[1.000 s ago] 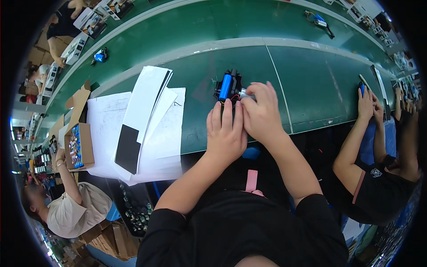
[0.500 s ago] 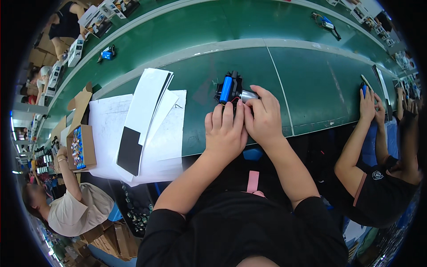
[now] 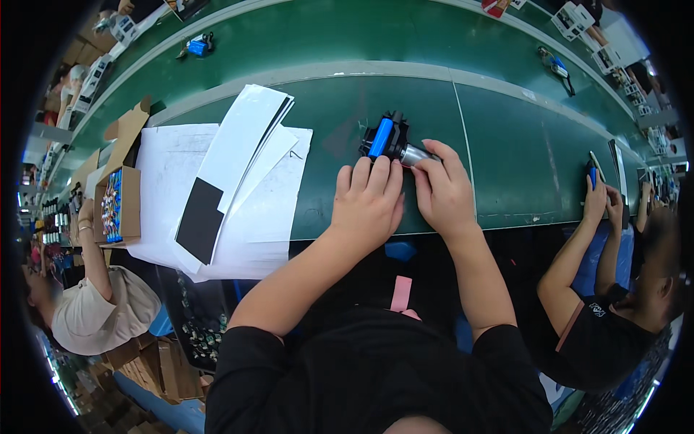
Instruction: Assembling small electronic motors and components on a factory assembly line.
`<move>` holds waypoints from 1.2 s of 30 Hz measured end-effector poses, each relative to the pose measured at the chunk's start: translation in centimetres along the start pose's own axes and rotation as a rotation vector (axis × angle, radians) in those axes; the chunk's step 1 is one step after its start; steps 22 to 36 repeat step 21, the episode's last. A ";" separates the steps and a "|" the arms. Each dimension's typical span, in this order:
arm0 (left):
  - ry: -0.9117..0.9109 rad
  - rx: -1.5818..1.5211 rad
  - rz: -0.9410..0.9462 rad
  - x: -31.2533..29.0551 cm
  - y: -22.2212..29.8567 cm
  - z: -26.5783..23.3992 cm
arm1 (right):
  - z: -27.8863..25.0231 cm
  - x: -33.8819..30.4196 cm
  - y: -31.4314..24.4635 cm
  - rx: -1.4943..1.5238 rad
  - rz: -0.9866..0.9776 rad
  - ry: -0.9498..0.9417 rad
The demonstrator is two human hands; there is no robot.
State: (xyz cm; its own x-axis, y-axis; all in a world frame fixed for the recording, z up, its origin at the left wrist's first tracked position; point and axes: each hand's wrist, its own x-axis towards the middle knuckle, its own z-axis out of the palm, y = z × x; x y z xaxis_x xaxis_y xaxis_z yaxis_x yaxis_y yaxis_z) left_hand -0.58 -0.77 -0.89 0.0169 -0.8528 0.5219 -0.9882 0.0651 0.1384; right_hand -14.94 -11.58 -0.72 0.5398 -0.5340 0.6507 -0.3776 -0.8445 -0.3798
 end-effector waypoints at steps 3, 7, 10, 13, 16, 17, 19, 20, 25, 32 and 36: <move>-0.020 -0.075 0.001 0.1 -0.3 0.0 | -0.9 -0.7 -0.1 0.063 0.115 0.015; -0.001 -0.124 -0.019 -0.1 -0.1 0.5 | -1.1 -1.7 0.0 0.183 0.290 0.086; 0.005 -0.136 -0.046 -0.2 -0.2 0.6 | -1.3 -1.7 -0.2 0.230 0.344 0.099; 0.009 -0.153 -0.067 -0.1 0.0 0.9 | -1.7 -2.1 -0.2 0.263 0.394 0.116; 0.020 -0.158 -0.080 0.1 0.4 1.0 | -2.5 -2.4 0.5 0.259 0.416 0.017; 0.029 -0.148 -0.084 0.1 0.4 1.0 | -2.7 -2.3 0.6 0.258 0.413 0.016; 0.033 -0.140 -0.085 -0.1 0.4 1.1 | -3.2 -1.8 0.7 0.216 0.451 -0.139; 0.033 -0.130 -0.086 -0.2 0.4 1.2 | -3.4 -1.7 0.8 0.215 0.447 -0.155; 0.034 -0.128 -0.088 -0.2 0.4 1.2 | -3.6 -1.5 0.8 0.212 0.443 -0.169; 0.034 -0.128 -0.088 -0.2 0.4 1.2 | -3.6 -1.5 0.8 0.212 0.443 -0.169; 0.034 -0.128 -0.088 -0.2 0.4 1.2 | -3.6 -1.5 0.8 0.212 0.443 -0.169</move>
